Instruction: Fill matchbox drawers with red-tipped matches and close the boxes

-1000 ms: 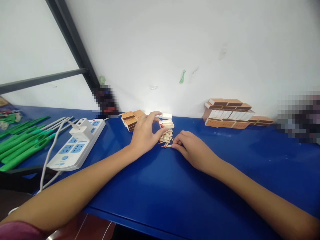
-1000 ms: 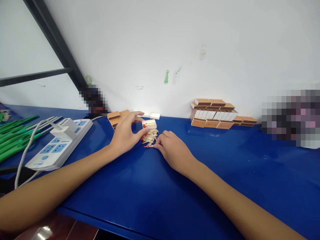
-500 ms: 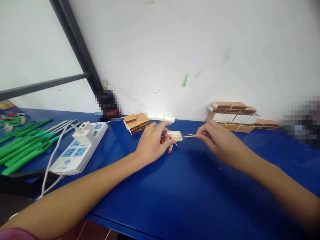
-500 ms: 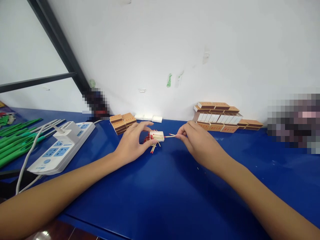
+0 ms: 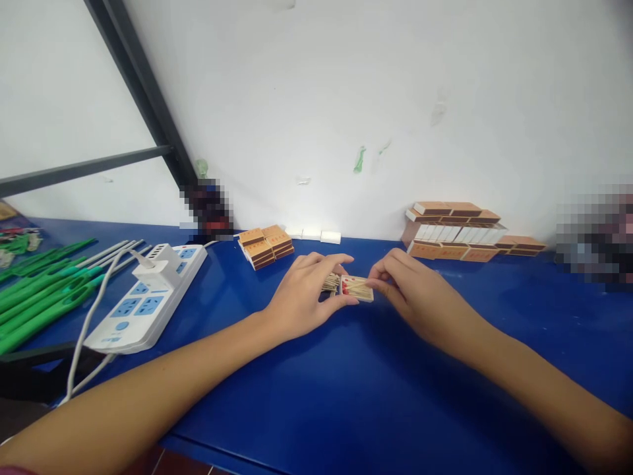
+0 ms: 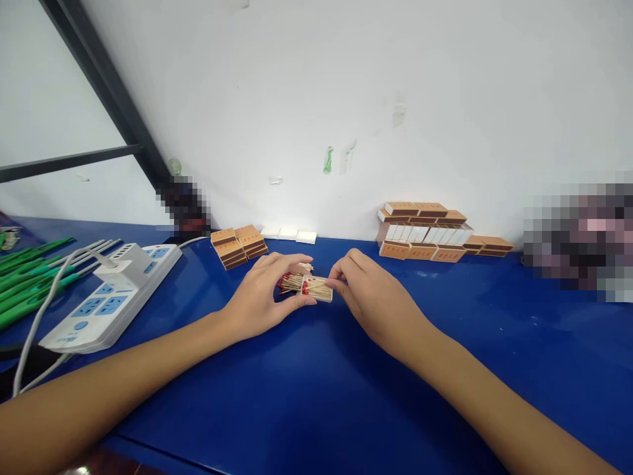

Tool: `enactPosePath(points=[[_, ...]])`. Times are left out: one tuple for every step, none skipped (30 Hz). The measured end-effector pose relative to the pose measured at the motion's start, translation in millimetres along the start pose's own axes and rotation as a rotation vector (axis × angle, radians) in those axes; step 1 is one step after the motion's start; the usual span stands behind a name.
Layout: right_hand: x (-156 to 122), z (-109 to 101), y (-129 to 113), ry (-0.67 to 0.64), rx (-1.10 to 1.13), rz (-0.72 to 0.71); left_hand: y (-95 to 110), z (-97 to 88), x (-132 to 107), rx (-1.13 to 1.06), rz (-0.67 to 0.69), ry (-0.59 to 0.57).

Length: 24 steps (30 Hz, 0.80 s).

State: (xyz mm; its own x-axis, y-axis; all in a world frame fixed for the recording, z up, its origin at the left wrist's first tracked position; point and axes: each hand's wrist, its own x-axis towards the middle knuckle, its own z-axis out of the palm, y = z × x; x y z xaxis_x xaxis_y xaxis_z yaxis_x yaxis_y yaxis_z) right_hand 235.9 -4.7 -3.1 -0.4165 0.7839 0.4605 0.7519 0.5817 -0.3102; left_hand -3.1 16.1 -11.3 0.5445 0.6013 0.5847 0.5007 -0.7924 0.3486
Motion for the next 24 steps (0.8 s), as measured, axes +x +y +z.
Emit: enactPosePath(points=[[0, -1, 0, -0.009, -0.013, 0.0, 0, 0.1, 0, -0.001, -0.001, -0.006], [-1, -2, 0, -0.023, -0.028, -0.004, 0, 0.2, 0, -0.003, -0.003, -0.011], [-1, -3, 0, -0.041, -0.042, -0.01, 0, 0.2, 0, -0.005, -0.005, -0.014], [-1, -3, 0, -0.06, -0.053, -0.015, 0, 0.3, 0, -0.007, -0.008, -0.018], [-1, -4, -1, -0.076, -0.062, -0.017, 0, 0.3, 0, -0.008, -0.011, -0.02], [-2, -5, 0, -0.089, -0.07, -0.016, 0, 0.2, 0, -0.009, -0.013, -0.022], [-2, -6, 0, -0.094, -0.076, -0.012, 0, 0.1, 0, -0.01, -0.015, -0.022], [-1, -6, 1, -0.096, -0.083, -0.005, 0, 0.0, 0, -0.01, -0.017, -0.021], [-1, -7, 3, -0.097, -0.089, 0.001, 0, -0.2, 0, -0.012, -0.019, -0.019], [-1, -8, 4, -0.099, -0.094, 0.006, 0, -0.4, 0, -0.014, -0.021, -0.017], [-1, -8, 6, -0.102, -0.096, 0.009, 0, -0.6, 0, -0.017, -0.024, -0.019], [-1, -9, 7, -0.105, -0.095, 0.012, 1, -0.7, 0, -0.02, -0.028, -0.024], [-2, -9, 8, -0.107, -0.095, 0.014, 1, -0.9, 0, -0.024, -0.031, -0.03], [-2, -9, 8, -0.105, -0.096, 0.014, 2, -1.0, 0, -0.026, -0.033, -0.037], [-1, -9, 8, -0.099, -0.094, 0.014, 2, -1.1, 0, -0.029, -0.035, -0.041], [-1, -9, 6, -0.09, -0.089, 0.014, 2, -1.2, 0, -0.03, -0.036, -0.042], [-1, -7, 5, -0.076, -0.079, 0.012, 3, -1.2, 0, -0.031, -0.036, -0.04], [-1, -6, 2, -0.064, -0.067, 0.009, 3, -1.2, 0, -0.032, -0.032, -0.036], [-1, -4, 0, -0.054, -0.054, 0.004, 3, -1.1, 0, -0.034, -0.027, -0.033], [-1, -2, -3, -0.046, -0.045, -0.002, 3, -1.1, 0, -0.037, -0.02, -0.03], [-1, -1, -5, -0.043, -0.041, -0.009, 3, -1.0, 0, -0.042, -0.014, -0.029], [-1, 0, -6, -0.04, -0.04, -0.017, 3, -1.0, 0, -0.046, -0.011, -0.03], [-1, 0, -7, -0.035, -0.037, -0.024, 4, -1.0, 0, -0.05, -0.012, -0.032], [-2, -1, -7, -0.019, -0.031, -0.03, 4, -1.0, 0, -0.055, -0.018, -0.032]])
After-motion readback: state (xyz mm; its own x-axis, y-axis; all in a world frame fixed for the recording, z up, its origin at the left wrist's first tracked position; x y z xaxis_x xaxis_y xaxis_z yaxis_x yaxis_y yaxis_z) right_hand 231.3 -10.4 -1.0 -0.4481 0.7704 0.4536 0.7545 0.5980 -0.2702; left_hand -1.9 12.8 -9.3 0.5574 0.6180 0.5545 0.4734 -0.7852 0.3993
